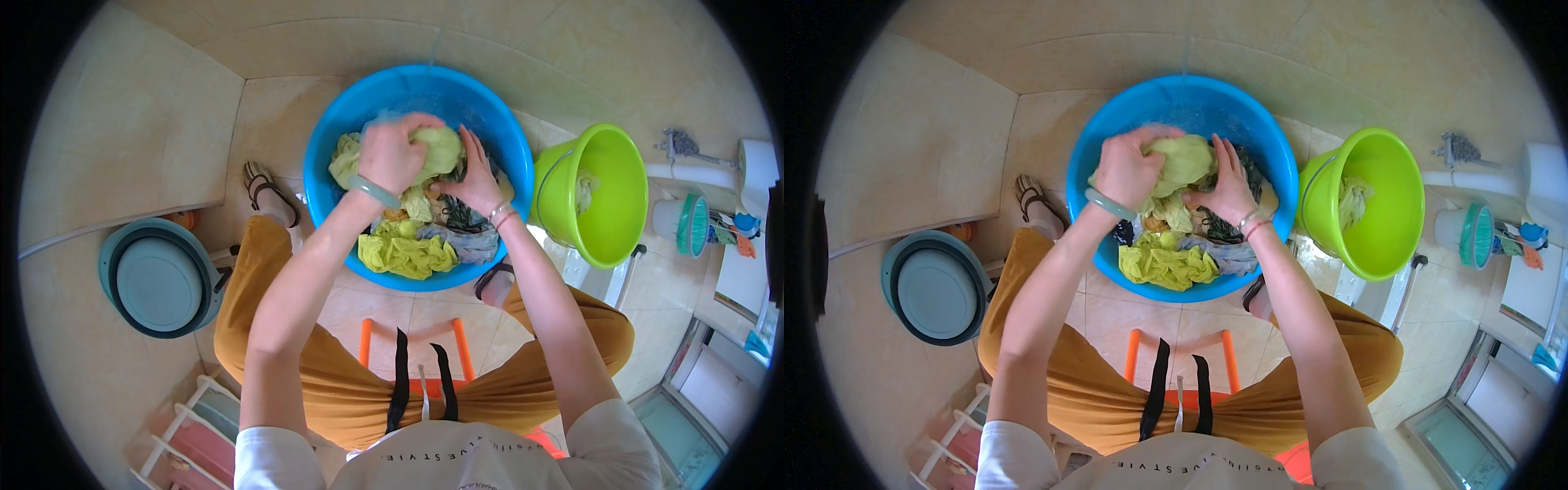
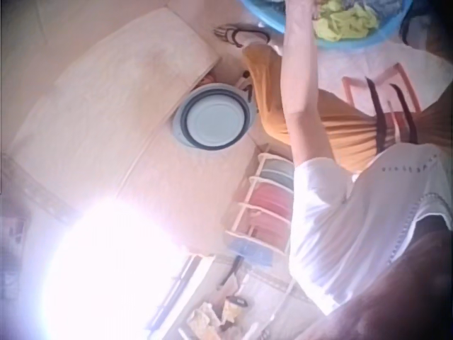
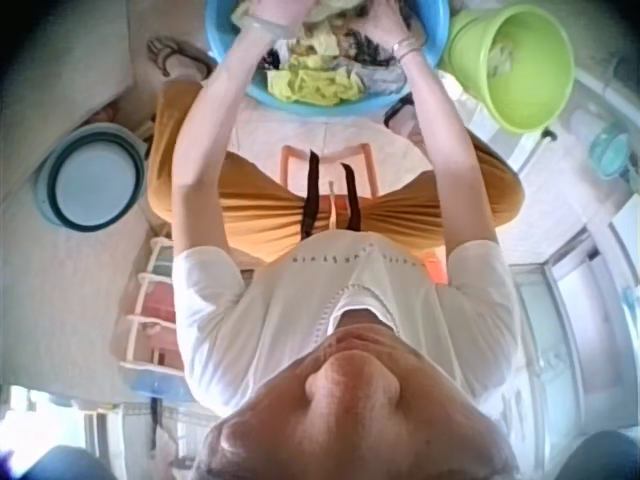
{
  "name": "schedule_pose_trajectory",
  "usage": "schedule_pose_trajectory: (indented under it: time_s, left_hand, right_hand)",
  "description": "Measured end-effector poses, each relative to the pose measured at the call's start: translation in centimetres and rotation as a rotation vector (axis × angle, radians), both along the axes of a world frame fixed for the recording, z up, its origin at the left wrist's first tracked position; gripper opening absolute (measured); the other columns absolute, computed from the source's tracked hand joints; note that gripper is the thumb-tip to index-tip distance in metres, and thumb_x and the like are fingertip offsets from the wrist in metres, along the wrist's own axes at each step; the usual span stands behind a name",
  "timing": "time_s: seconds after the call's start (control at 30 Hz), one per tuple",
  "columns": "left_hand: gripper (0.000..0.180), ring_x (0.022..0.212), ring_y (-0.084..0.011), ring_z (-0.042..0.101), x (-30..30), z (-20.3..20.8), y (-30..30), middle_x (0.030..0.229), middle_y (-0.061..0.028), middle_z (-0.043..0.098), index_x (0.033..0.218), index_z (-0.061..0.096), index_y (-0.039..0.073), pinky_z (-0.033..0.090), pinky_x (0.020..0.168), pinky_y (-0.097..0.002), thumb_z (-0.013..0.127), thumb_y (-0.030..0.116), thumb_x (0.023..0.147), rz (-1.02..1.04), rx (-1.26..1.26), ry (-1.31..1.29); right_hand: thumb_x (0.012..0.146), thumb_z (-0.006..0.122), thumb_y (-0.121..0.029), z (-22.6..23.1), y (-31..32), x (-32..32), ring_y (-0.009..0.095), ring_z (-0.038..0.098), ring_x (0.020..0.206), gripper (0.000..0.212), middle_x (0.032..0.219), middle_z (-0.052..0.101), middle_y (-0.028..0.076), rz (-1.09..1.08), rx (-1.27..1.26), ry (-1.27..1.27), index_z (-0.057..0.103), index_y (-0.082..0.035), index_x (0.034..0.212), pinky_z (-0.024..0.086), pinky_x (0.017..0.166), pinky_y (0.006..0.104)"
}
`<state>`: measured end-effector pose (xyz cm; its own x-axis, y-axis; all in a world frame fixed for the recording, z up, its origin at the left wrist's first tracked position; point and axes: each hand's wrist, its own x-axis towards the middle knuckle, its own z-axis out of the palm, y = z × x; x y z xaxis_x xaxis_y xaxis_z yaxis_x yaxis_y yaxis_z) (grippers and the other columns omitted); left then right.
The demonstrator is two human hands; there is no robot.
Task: The person hand-washes a load of mixed-color clothes in a blue basin filled with water. They repeatedly submerge, agitate, and wring out individual garments, including white, yellow, and patterned items, before transferring them into a green bucket.
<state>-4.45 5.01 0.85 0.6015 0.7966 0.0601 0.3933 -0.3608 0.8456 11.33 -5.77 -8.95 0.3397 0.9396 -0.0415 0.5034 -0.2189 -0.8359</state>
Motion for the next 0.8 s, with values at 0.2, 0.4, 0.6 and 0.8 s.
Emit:
schedule_pose_trajectory:
  time_s: [0.2, 0.4, 0.6, 0.8]
  left_hand:
    - [0.042, 0.086, -0.0128, 0.063, 0.7, 6.1, 4.0, 0.092, -0.0070, 0.069, 0.100, 0.067, 0.005, 0.050, 0.082, -0.0260, 0.043, -0.012, 0.070, -0.191, -0.233, -0.333]
    - [0.042, 0.093, -0.0181, 0.063, 0.9, -1.9, 7.4, 0.095, -0.0056, 0.068, 0.094, 0.066, 0.007, 0.048, 0.086, -0.0273, 0.040, -0.016, 0.070, -0.173, -0.068, -0.102]
    - [0.038, 0.139, -0.0333, 0.024, 2.2, -10.5, 4.3, 0.148, -0.0105, 0.034, 0.117, 0.064, 0.029, 0.021, 0.107, -0.0626, 0.055, 0.011, 0.084, 0.016, 0.130, 0.459]
    - [0.041, 0.145, -0.0289, -0.003, 0.6, -18.7, 5.0, 0.157, -0.0033, 0.005, 0.134, 0.048, 0.040, 0.005, 0.103, -0.0725, 0.044, 0.046, 0.094, -0.138, 0.382, 0.579]
  right_hand:
    - [0.070, 0.069, 0.010, 4.1, 4.2, 1.7, 0.014, 0.054, 0.112, 0.063, 0.124, 0.057, 0.007, -0.120, 0.252, 0.538, 0.048, -0.006, 0.127, 0.043, 0.097, 0.0267]
    - [0.068, 0.066, 0.008, 1.4, 5.7, 4.6, 0.021, 0.057, 0.108, 0.056, 0.119, 0.059, 0.009, -0.195, 0.324, 0.094, 0.055, -0.007, 0.120, 0.043, 0.095, 0.0299]
    - [0.067, 0.066, 0.000, -7.6, 5.2, 6.1, 0.032, 0.050, 0.114, 0.057, 0.120, 0.055, 0.014, -0.253, 0.045, -0.190, 0.057, -0.014, 0.121, 0.038, 0.100, 0.0388]
    - [0.075, 0.063, -0.063, -8.9, 7.2, 4.3, 0.039, 0.039, 0.125, 0.075, 0.137, 0.040, 0.020, -0.008, -0.336, -0.202, 0.047, -0.023, 0.136, 0.029, 0.106, 0.0463]
